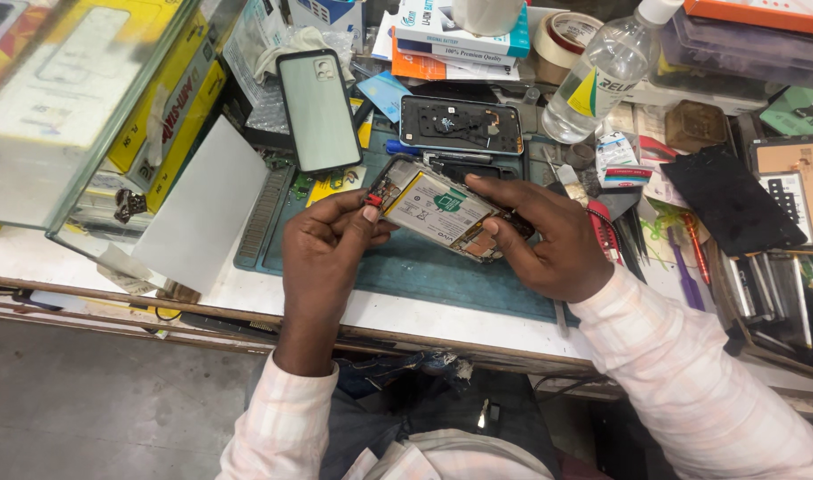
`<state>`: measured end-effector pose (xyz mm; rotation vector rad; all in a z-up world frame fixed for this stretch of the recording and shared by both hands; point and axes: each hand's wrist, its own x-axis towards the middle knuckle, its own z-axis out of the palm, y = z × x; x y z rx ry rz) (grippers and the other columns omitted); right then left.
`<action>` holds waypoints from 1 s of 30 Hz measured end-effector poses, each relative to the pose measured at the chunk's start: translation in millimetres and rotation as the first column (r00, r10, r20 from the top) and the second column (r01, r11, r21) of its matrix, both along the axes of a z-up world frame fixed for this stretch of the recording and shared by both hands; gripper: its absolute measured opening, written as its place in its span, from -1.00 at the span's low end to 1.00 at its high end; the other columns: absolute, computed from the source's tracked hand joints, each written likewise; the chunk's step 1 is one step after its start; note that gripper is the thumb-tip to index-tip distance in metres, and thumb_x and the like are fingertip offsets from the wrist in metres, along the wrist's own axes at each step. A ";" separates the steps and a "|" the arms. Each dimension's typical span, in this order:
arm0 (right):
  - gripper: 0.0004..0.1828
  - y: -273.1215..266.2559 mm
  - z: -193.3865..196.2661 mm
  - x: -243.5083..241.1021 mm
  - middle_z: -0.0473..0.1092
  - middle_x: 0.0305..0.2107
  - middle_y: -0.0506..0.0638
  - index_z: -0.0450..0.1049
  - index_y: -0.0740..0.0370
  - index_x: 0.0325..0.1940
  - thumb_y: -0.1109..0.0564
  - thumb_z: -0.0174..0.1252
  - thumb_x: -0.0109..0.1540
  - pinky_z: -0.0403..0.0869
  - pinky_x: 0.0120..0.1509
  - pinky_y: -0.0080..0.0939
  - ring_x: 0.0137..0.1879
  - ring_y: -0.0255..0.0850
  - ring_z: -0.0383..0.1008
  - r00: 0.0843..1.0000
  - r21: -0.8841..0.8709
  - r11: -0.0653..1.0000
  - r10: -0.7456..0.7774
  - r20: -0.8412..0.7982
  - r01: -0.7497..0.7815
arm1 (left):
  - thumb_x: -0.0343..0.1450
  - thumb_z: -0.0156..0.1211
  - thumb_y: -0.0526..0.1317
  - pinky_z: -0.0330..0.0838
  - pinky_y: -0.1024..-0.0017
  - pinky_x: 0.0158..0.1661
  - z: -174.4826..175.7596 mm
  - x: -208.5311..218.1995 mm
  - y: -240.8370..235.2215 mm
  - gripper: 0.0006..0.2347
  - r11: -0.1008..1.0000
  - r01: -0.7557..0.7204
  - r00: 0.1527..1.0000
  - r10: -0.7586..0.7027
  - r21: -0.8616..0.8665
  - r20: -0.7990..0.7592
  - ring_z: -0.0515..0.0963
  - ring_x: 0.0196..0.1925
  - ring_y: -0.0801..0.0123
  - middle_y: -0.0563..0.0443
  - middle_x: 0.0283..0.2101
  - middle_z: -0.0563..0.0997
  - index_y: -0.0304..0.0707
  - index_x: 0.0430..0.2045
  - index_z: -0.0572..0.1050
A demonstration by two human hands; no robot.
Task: The person handles a disassembled smartphone, removes the battery, and uses tweezers to adjust small internal components and connectors. The person then repositions the battery and continues to manipulate internal parts with tweezers.
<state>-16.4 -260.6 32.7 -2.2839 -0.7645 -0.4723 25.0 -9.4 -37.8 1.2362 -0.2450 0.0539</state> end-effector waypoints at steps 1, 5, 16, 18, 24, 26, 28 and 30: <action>-0.52 0.1 0.2 -0.4 0.53 0.04 0.17 0.38 0.21 0.36 0.26 0.16 0.33 0.56 0.09 -0.18 0.07 -0.07 0.63 1.000 -0.001 1.000 0.001 0.005 -0.001 | 0.50 0.18 -0.36 0.65 0.47 -0.17 -0.4 0.2 0.0 -0.82 1.000 -0.001 1.000 0.001 -0.003 -0.001 0.73 -0.24 0.37 -0.19 -0.23 0.73 -0.55 -0.09 0.56; -0.52 0.8 1.1 -1.3 0.53 0.04 0.17 0.38 0.20 0.36 0.26 0.16 0.33 0.57 0.09 -0.18 0.07 -0.07 0.63 1.000 0.001 1.000 0.001 0.006 -0.001 | 0.49 0.19 -0.37 0.67 0.45 -0.16 -1.0 0.4 0.2 -0.82 1.000 0.005 1.000 -0.005 -0.025 0.000 0.73 -0.25 0.37 -0.19 -0.22 0.72 -0.57 -0.11 0.56; -0.51 0.1 2.9 -2.5 0.52 0.06 0.19 0.36 0.21 0.37 0.26 0.16 0.33 0.56 0.10 -0.17 0.08 -0.04 0.63 1.000 -0.002 1.000 0.006 -0.009 -0.006 | 0.49 0.19 -0.35 0.67 0.45 -0.15 -0.2 -0.1 -0.7 -0.80 1.000 -0.013 1.000 0.013 0.005 -0.006 0.72 -0.25 0.39 -0.19 -0.22 0.73 -0.59 -0.09 0.56; -0.51 -0.4 3.0 -2.7 0.51 0.07 0.20 0.35 0.22 0.38 0.26 0.15 0.34 0.56 0.12 -0.16 0.10 -0.03 0.63 1.000 0.002 1.000 0.015 -0.005 -0.015 | 0.50 0.20 -0.34 0.66 0.44 -0.15 -0.6 -0.3 -1.9 -0.79 1.000 -0.018 1.000 0.018 0.004 -0.008 0.72 -0.26 0.38 -0.19 -0.22 0.73 -0.59 -0.08 0.55; -0.49 -0.4 2.5 -2.1 0.52 0.06 0.19 0.34 0.21 0.38 0.26 0.15 0.32 0.57 0.11 -0.17 0.08 -0.06 0.64 0.999 0.021 0.999 0.027 -0.035 -0.027 | 0.51 0.18 -0.35 0.66 0.43 -0.11 -0.1 -3.2 -3.5 -0.80 1.000 -0.019 1.000 0.019 -0.004 0.015 0.73 -0.22 0.37 -0.20 -0.20 0.72 -0.58 -0.07 0.53; -0.49 -0.4 2.2 -2.9 0.52 0.06 0.19 0.34 0.21 0.39 0.27 0.15 0.33 0.57 0.11 -0.17 0.09 -0.06 0.64 0.999 0.021 0.999 0.029 -0.042 -0.028 | 0.52 0.16 -0.36 0.65 0.43 -0.10 0.9 -3.3 -4.1 -0.81 1.000 -0.015 0.999 0.016 -0.008 0.031 0.71 -0.21 0.38 -0.19 -0.20 0.71 -0.57 -0.07 0.51; -0.49 0.2 1.0 -2.8 0.51 0.07 0.19 0.34 0.22 0.39 0.27 0.14 0.33 0.57 0.12 -0.18 0.09 -0.06 0.63 0.998 0.026 0.999 0.040 -0.040 -0.039 | 0.53 0.13 -0.37 0.65 0.44 -0.08 1.5 -4.3 -4.2 -0.83 1.000 -0.024 0.999 0.024 -0.003 0.047 0.71 -0.19 0.39 -0.18 -0.19 0.70 -0.58 -0.08 0.50; -0.50 1.1 -0.3 -1.7 0.51 0.08 0.19 0.33 0.22 0.39 0.26 0.14 0.34 0.57 0.13 -0.18 0.10 -0.06 0.63 0.998 0.035 0.998 0.058 -0.024 -0.058 | 0.53 0.11 -0.39 0.66 0.44 -0.07 1.8 -5.6 -4.8 -0.84 0.999 -0.042 0.997 0.041 0.010 0.065 0.71 -0.18 0.39 -0.18 -0.19 0.70 -0.59 -0.09 0.50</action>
